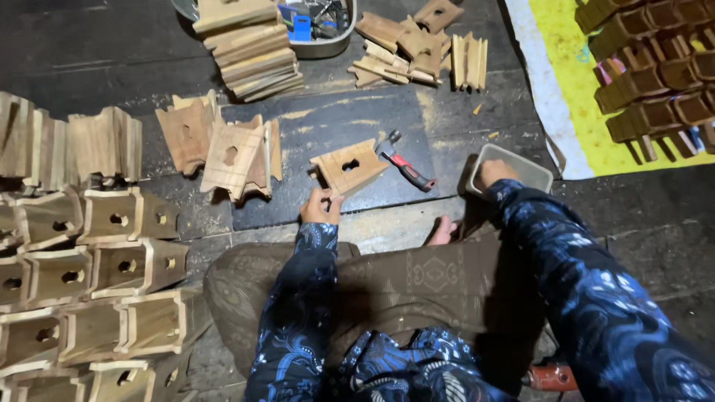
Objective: The person assembles small wooden boxes by aligning wooden panels and securing them with small nails using a hammer.
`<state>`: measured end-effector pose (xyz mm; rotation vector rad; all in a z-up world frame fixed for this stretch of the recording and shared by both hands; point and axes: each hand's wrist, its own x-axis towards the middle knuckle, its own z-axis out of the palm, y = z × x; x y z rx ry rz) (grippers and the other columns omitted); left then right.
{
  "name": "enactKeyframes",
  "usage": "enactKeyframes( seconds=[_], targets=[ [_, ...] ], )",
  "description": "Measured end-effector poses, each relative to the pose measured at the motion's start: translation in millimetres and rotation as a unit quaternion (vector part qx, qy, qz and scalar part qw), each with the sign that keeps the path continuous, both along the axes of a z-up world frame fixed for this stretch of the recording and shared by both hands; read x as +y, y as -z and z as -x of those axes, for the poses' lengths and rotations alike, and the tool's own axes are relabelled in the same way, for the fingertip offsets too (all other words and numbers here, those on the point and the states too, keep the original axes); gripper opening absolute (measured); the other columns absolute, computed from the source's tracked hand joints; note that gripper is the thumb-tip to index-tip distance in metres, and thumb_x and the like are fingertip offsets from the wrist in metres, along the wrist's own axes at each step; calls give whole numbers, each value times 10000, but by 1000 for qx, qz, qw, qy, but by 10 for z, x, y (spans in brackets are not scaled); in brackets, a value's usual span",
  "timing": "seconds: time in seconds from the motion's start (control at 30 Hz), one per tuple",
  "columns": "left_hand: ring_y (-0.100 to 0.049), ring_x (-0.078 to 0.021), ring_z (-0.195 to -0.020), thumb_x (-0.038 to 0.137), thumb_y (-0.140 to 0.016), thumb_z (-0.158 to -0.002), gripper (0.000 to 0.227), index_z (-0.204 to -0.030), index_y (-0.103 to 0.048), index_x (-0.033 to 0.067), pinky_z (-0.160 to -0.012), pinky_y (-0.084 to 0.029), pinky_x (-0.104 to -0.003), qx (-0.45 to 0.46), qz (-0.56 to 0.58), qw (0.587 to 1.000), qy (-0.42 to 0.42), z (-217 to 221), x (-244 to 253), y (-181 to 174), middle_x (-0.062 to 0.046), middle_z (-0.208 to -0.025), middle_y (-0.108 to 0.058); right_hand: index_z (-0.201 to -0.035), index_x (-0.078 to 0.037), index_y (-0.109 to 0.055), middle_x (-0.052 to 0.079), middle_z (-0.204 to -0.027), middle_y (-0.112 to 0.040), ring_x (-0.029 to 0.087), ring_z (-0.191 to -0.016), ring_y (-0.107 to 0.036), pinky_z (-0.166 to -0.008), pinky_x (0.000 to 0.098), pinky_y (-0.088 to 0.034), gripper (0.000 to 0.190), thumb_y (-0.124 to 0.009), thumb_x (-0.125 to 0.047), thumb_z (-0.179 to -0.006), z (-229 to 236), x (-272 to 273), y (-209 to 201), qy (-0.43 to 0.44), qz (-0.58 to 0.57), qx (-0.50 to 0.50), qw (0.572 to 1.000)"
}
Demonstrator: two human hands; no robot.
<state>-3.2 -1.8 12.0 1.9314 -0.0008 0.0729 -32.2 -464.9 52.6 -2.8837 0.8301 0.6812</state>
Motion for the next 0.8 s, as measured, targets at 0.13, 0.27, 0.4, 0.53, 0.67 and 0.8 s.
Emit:
enactKeyframes(
  seconds=[0.13,0.27,0.4,0.53,0.67,0.8],
  targets=[
    [-711,-388,-955,268,-892,-794,324,-999,-674,142,-781,-655,-386,-2,0,1000,-12,-58,-27,11,-192,-1100,-734,-1119,-88,-805,221,-1127,-781,408,-1101,-723,-914,499,-592,323,-607,-257,-928,-3,219,-314,-40,12,-12,999],
    [-704,-410,-974,247,-864,-815,309,-1024,-669,130,-807,-654,-411,27,6,1000,4,-66,-10,-28,-219,-1122,-718,-1082,-214,-820,155,-1111,-797,379,-1103,-724,-919,484,-593,295,-670,-341,-862,-25,76,-83,-47,-1,-22,999],
    [-711,-401,-957,250,-868,-815,306,-1016,-667,134,-781,-657,-405,13,-4,1000,13,-78,22,-78,-202,-1109,-725,-1085,-207,-807,130,-1100,-800,369,-1116,-719,-945,475,-591,301,-670,-293,-831,-28,-298,404,-40,-30,-49,998],
    [-705,-425,-952,203,-871,-815,286,-992,-664,115,-767,-652,-418,-1,16,1000,11,-53,-42,-38,-210,-1091,-731,-1162,-102,-759,189,-1149,-774,413,-1159,-686,-997,521,-555,347,-673,-223,-849,52,-459,363,-52,-72,-107,990],
    [-691,-445,-983,183,-871,-807,283,-987,-667,106,-791,-649,-410,-14,42,999,19,-71,-51,-22,-230,-1083,-728,-1079,-273,-736,-31,-1031,-793,259,-1095,-728,-1016,425,-555,230,-690,-358,-871,-3,-1088,1076,-59,-2,-148,987],
    [-703,-419,-975,179,-868,-809,272,-992,-677,120,-779,-654,-392,-6,40,999,18,-78,-76,-15,-238,-1074,-724,-1090,-329,-720,-50,-1052,-779,252,-1085,-719,-967,412,-579,222,-688,-426,-893,98,-1085,829,-16,5,-170,985]
  ],
)
